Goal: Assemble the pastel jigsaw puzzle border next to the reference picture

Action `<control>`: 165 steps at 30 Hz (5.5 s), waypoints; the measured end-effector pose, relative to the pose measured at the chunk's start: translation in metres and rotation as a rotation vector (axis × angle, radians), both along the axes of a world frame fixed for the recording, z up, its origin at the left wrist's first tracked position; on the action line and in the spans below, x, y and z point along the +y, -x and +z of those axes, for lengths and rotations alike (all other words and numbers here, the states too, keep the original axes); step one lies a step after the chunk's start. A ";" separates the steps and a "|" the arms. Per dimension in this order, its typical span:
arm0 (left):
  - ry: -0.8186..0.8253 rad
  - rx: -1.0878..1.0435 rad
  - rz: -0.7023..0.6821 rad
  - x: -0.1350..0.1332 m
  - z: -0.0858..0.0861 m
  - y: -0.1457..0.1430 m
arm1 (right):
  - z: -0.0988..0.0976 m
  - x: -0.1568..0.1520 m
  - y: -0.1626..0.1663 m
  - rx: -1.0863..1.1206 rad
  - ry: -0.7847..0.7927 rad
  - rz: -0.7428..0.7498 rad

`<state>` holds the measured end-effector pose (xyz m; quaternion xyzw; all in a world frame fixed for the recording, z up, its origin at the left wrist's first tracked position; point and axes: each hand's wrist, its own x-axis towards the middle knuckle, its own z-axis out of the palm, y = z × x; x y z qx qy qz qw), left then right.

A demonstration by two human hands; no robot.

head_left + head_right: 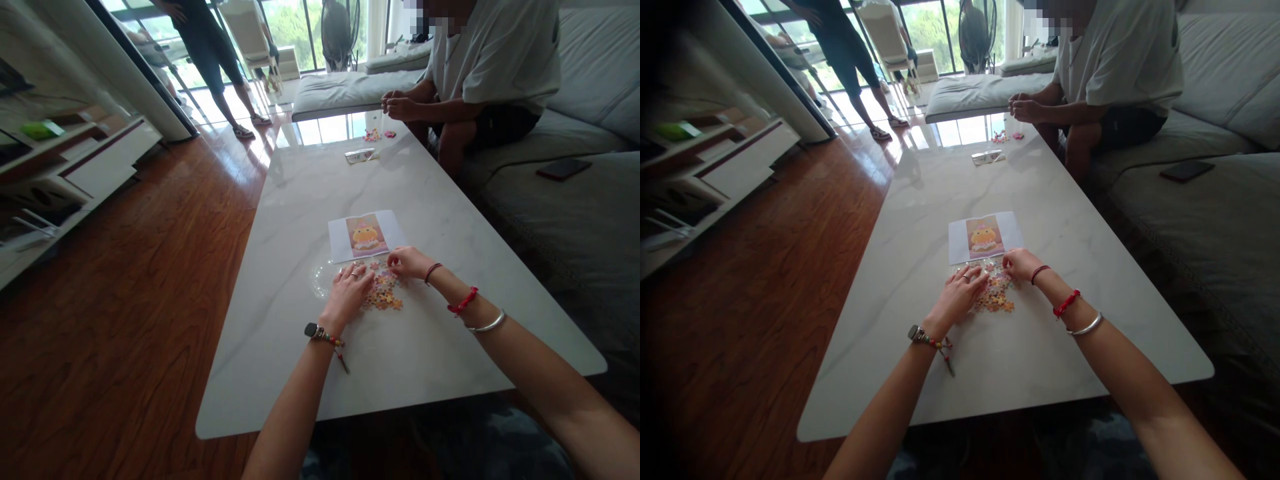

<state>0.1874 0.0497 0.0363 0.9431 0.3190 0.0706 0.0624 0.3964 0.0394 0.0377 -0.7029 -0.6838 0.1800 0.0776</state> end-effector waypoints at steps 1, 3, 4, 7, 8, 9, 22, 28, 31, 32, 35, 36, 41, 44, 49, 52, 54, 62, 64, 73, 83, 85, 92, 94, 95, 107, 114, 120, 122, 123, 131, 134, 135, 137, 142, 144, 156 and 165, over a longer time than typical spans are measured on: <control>0.008 -0.001 -0.003 0.000 0.000 0.000 | 0.000 0.001 -0.001 -0.013 0.005 -0.012; 0.032 -0.022 -0.002 0.002 -0.001 -0.001 | 0.000 0.003 -0.002 -0.035 0.015 -0.037; 0.046 -0.039 0.006 0.003 -0.001 -0.002 | 0.001 0.004 -0.002 -0.042 0.022 -0.046; 0.080 -0.103 0.047 0.005 0.002 -0.004 | 0.001 0.008 0.001 -0.052 0.057 -0.062; 0.084 -0.127 0.065 0.004 0.004 -0.002 | 0.001 0.010 0.003 -0.054 0.075 -0.068; 0.085 -0.152 0.086 0.001 0.007 0.002 | 0.000 0.013 0.005 -0.057 0.095 -0.074; 0.092 -0.226 0.310 -0.100 -0.003 0.039 | -0.003 0.023 0.008 -0.034 0.240 -0.152; 0.027 -0.173 0.319 -0.103 -0.011 0.032 | -0.006 0.025 0.011 0.052 0.250 -0.208; 0.010 -0.171 0.321 -0.103 -0.013 0.034 | -0.008 0.026 0.009 0.135 0.225 -0.244; 0.007 -0.171 0.322 -0.103 -0.014 0.034 | -0.009 0.025 0.009 0.167 0.218 -0.258; 0.007 -0.173 0.324 -0.103 -0.014 0.035 | -0.013 0.023 0.007 0.267 0.198 -0.299; 0.009 -0.175 0.324 -0.103 -0.014 0.036 | -0.015 0.022 0.005 0.299 0.188 -0.311; 0.021 -0.179 0.318 -0.104 -0.014 0.037 | -0.011 0.022 -0.006 0.422 0.067 -0.377; 0.030 -0.186 0.321 -0.104 -0.014 0.038 | 0.002 0.018 -0.006 0.463 -0.044 -0.424; 0.049 -0.183 0.322 -0.106 -0.013 0.042 | 0.017 -0.032 0.041 0.784 -0.221 -0.219; 0.057 -0.175 0.319 -0.108 -0.012 0.046 | 0.009 -0.069 0.083 0.722 -0.083 -0.131; 0.065 -0.179 0.325 -0.109 -0.011 0.048 | 0.001 -0.084 0.104 0.581 -0.080 -0.171; 0.093 -0.222 0.333 -0.107 -0.010 0.050 | -0.012 -0.083 0.116 0.407 -0.251 -0.157; 0.093 -0.224 0.341 -0.106 -0.010 0.049 | -0.012 -0.082 0.116 0.388 -0.268 -0.162; 0.051 -0.190 0.318 -0.108 -0.014 0.049 | -0.019 -0.085 0.126 0.321 -0.307 -0.126; 0.160 -0.251 0.355 -0.096 -0.008 0.050 | -0.015 -0.105 0.126 0.199 -0.346 0.080; 0.190 -0.269 0.372 -0.093 -0.008 0.052 | -0.013 -0.105 0.125 0.171 -0.333 0.117; 0.247 -0.345 0.428 -0.088 -0.009 0.051 | -0.004 -0.083 0.084 0.354 -0.521 -0.159; 0.284 -0.382 0.446 -0.083 -0.007 0.050 | 0.000 -0.071 0.064 0.327 -0.486 -0.233; 0.299 -0.405 0.456 -0.080 -0.006 0.050 | 0.002 -0.063 0.054 0.305 -0.438 -0.247; 0.193 -0.580 0.516 -0.021 0.029 0.039 | 0.011 0.029 0.065 0.129 -0.189 0.114; 0.243 -0.543 0.522 -0.033 0.011 0.051 | 0.001 0.031 0.082 0.096 -0.161 0.139; 0.283 -0.424 0.413 -0.047 0.000 0.050 | 0.008 0.028 0.063 0.047 -0.158 0.098; 0.264 -0.395 0.412 -0.048 0.000 0.050 | 0.007 0.027 0.060 0.015 -0.132 0.075; 0.253 -0.388 0.416 -0.047 0.000 0.050 | 0.005 0.026 0.059 0.002 -0.114 0.067; 0.224 -0.361 0.384 -0.057 0.001 0.057 | -0.005 0.034 0.067 -0.020 -0.026 0.003; 0.229 -0.328 0.327 -0.065 0.002 0.053 | 0.003 0.034 0.066 0.010 -0.009 -0.034; 0.227 -0.311 0.305 -0.068 0.003 0.051 | 0.008 0.031 0.064 0.024 -0.008 -0.044; 0.216 -0.269 0.257 -0.074 0.004 0.048 | 0.017 0.016 0.062 0.062 -0.014 -0.059; 0.151 -0.187 0.153 -0.090 0.004 0.047 | 0.020 -0.050 0.067 0.413 -0.008 -0.084; 0.132 -0.159 0.130 -0.096 0.003 0.048 | 0.013 -0.071 0.074 0.444 0.009 -0.142; 0.104 -0.125 0.154 -0.098 0.003 0.051 | 0.005 -0.086 0.090 0.373 0.034 -0.144; 0.079 -0.109 0.178 -0.096 0.002 0.050 | 0.006 -0.084 0.082 0.533 0.100 -0.171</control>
